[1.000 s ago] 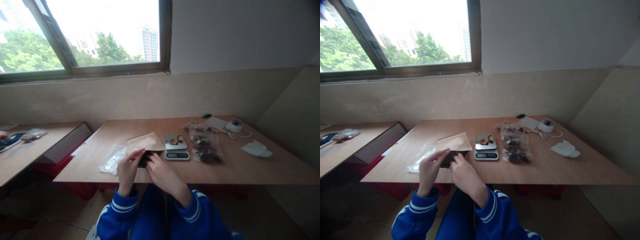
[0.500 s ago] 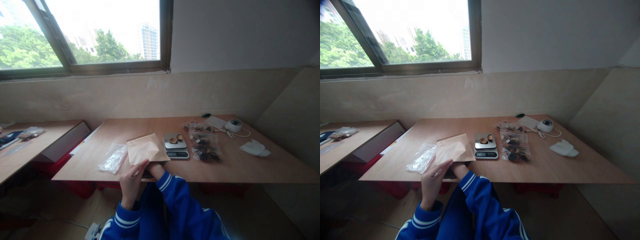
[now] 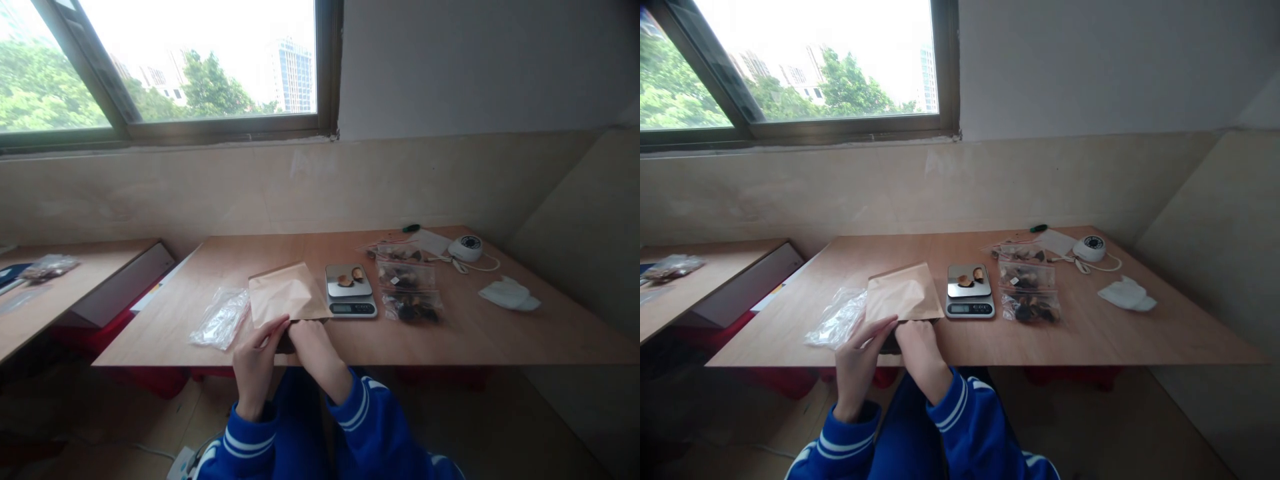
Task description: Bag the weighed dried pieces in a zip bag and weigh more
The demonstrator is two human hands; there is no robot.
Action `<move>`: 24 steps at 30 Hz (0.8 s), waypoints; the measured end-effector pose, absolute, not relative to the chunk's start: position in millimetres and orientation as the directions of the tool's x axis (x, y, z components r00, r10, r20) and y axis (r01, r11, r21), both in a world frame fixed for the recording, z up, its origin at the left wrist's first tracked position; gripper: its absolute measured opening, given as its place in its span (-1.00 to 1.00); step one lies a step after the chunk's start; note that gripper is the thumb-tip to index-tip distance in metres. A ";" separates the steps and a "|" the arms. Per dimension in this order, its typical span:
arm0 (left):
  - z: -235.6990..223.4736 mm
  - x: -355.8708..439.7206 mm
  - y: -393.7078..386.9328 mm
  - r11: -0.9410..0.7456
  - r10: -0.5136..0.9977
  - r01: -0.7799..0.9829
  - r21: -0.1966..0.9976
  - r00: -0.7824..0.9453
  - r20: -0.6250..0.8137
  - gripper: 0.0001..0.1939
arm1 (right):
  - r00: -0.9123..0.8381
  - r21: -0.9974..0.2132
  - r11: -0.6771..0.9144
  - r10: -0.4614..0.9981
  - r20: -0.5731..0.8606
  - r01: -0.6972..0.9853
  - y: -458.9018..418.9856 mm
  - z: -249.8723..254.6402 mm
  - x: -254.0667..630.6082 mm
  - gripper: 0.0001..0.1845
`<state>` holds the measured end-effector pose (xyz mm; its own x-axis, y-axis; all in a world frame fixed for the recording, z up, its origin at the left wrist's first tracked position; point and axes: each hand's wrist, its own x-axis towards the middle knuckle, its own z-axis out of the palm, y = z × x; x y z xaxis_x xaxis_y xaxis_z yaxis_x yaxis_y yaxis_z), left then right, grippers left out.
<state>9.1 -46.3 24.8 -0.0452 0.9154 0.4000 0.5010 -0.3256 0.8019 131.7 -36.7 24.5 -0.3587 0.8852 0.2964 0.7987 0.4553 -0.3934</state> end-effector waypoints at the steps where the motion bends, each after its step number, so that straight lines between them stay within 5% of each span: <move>1: 26.4 9.4 -45.2 -0.319 0.917 0.497 0.807 -0.053 0.395 -0.79 | -0.343 -0.357 0.431 0.895 0.285 0.829 -39.9 25.3 133.1 -0.79; 5: 31.4 10.0 -42.2 -0.287 0.930 0.456 0.843 -0.078 0.359 -0.77 | -0.355 -0.252 0.445 0.873 0.335 0.859 -50.9 30.1 141.4 -0.68; 17: 46.3 5.1 -33.4 -0.245 0.947 0.378 0.893 -0.103 0.304 -0.75 | -0.422 -0.310 0.663 0.702 0.574 0.681 -53.0 30.9 166.1 -0.67; 24: 47.3 3.1 -31.8 -0.256 0.937 0.374 0.891 -0.129 0.323 -0.74 | -0.311 -0.502 0.711 0.683 0.661 0.493 -65.5 41.7 173.9 -0.66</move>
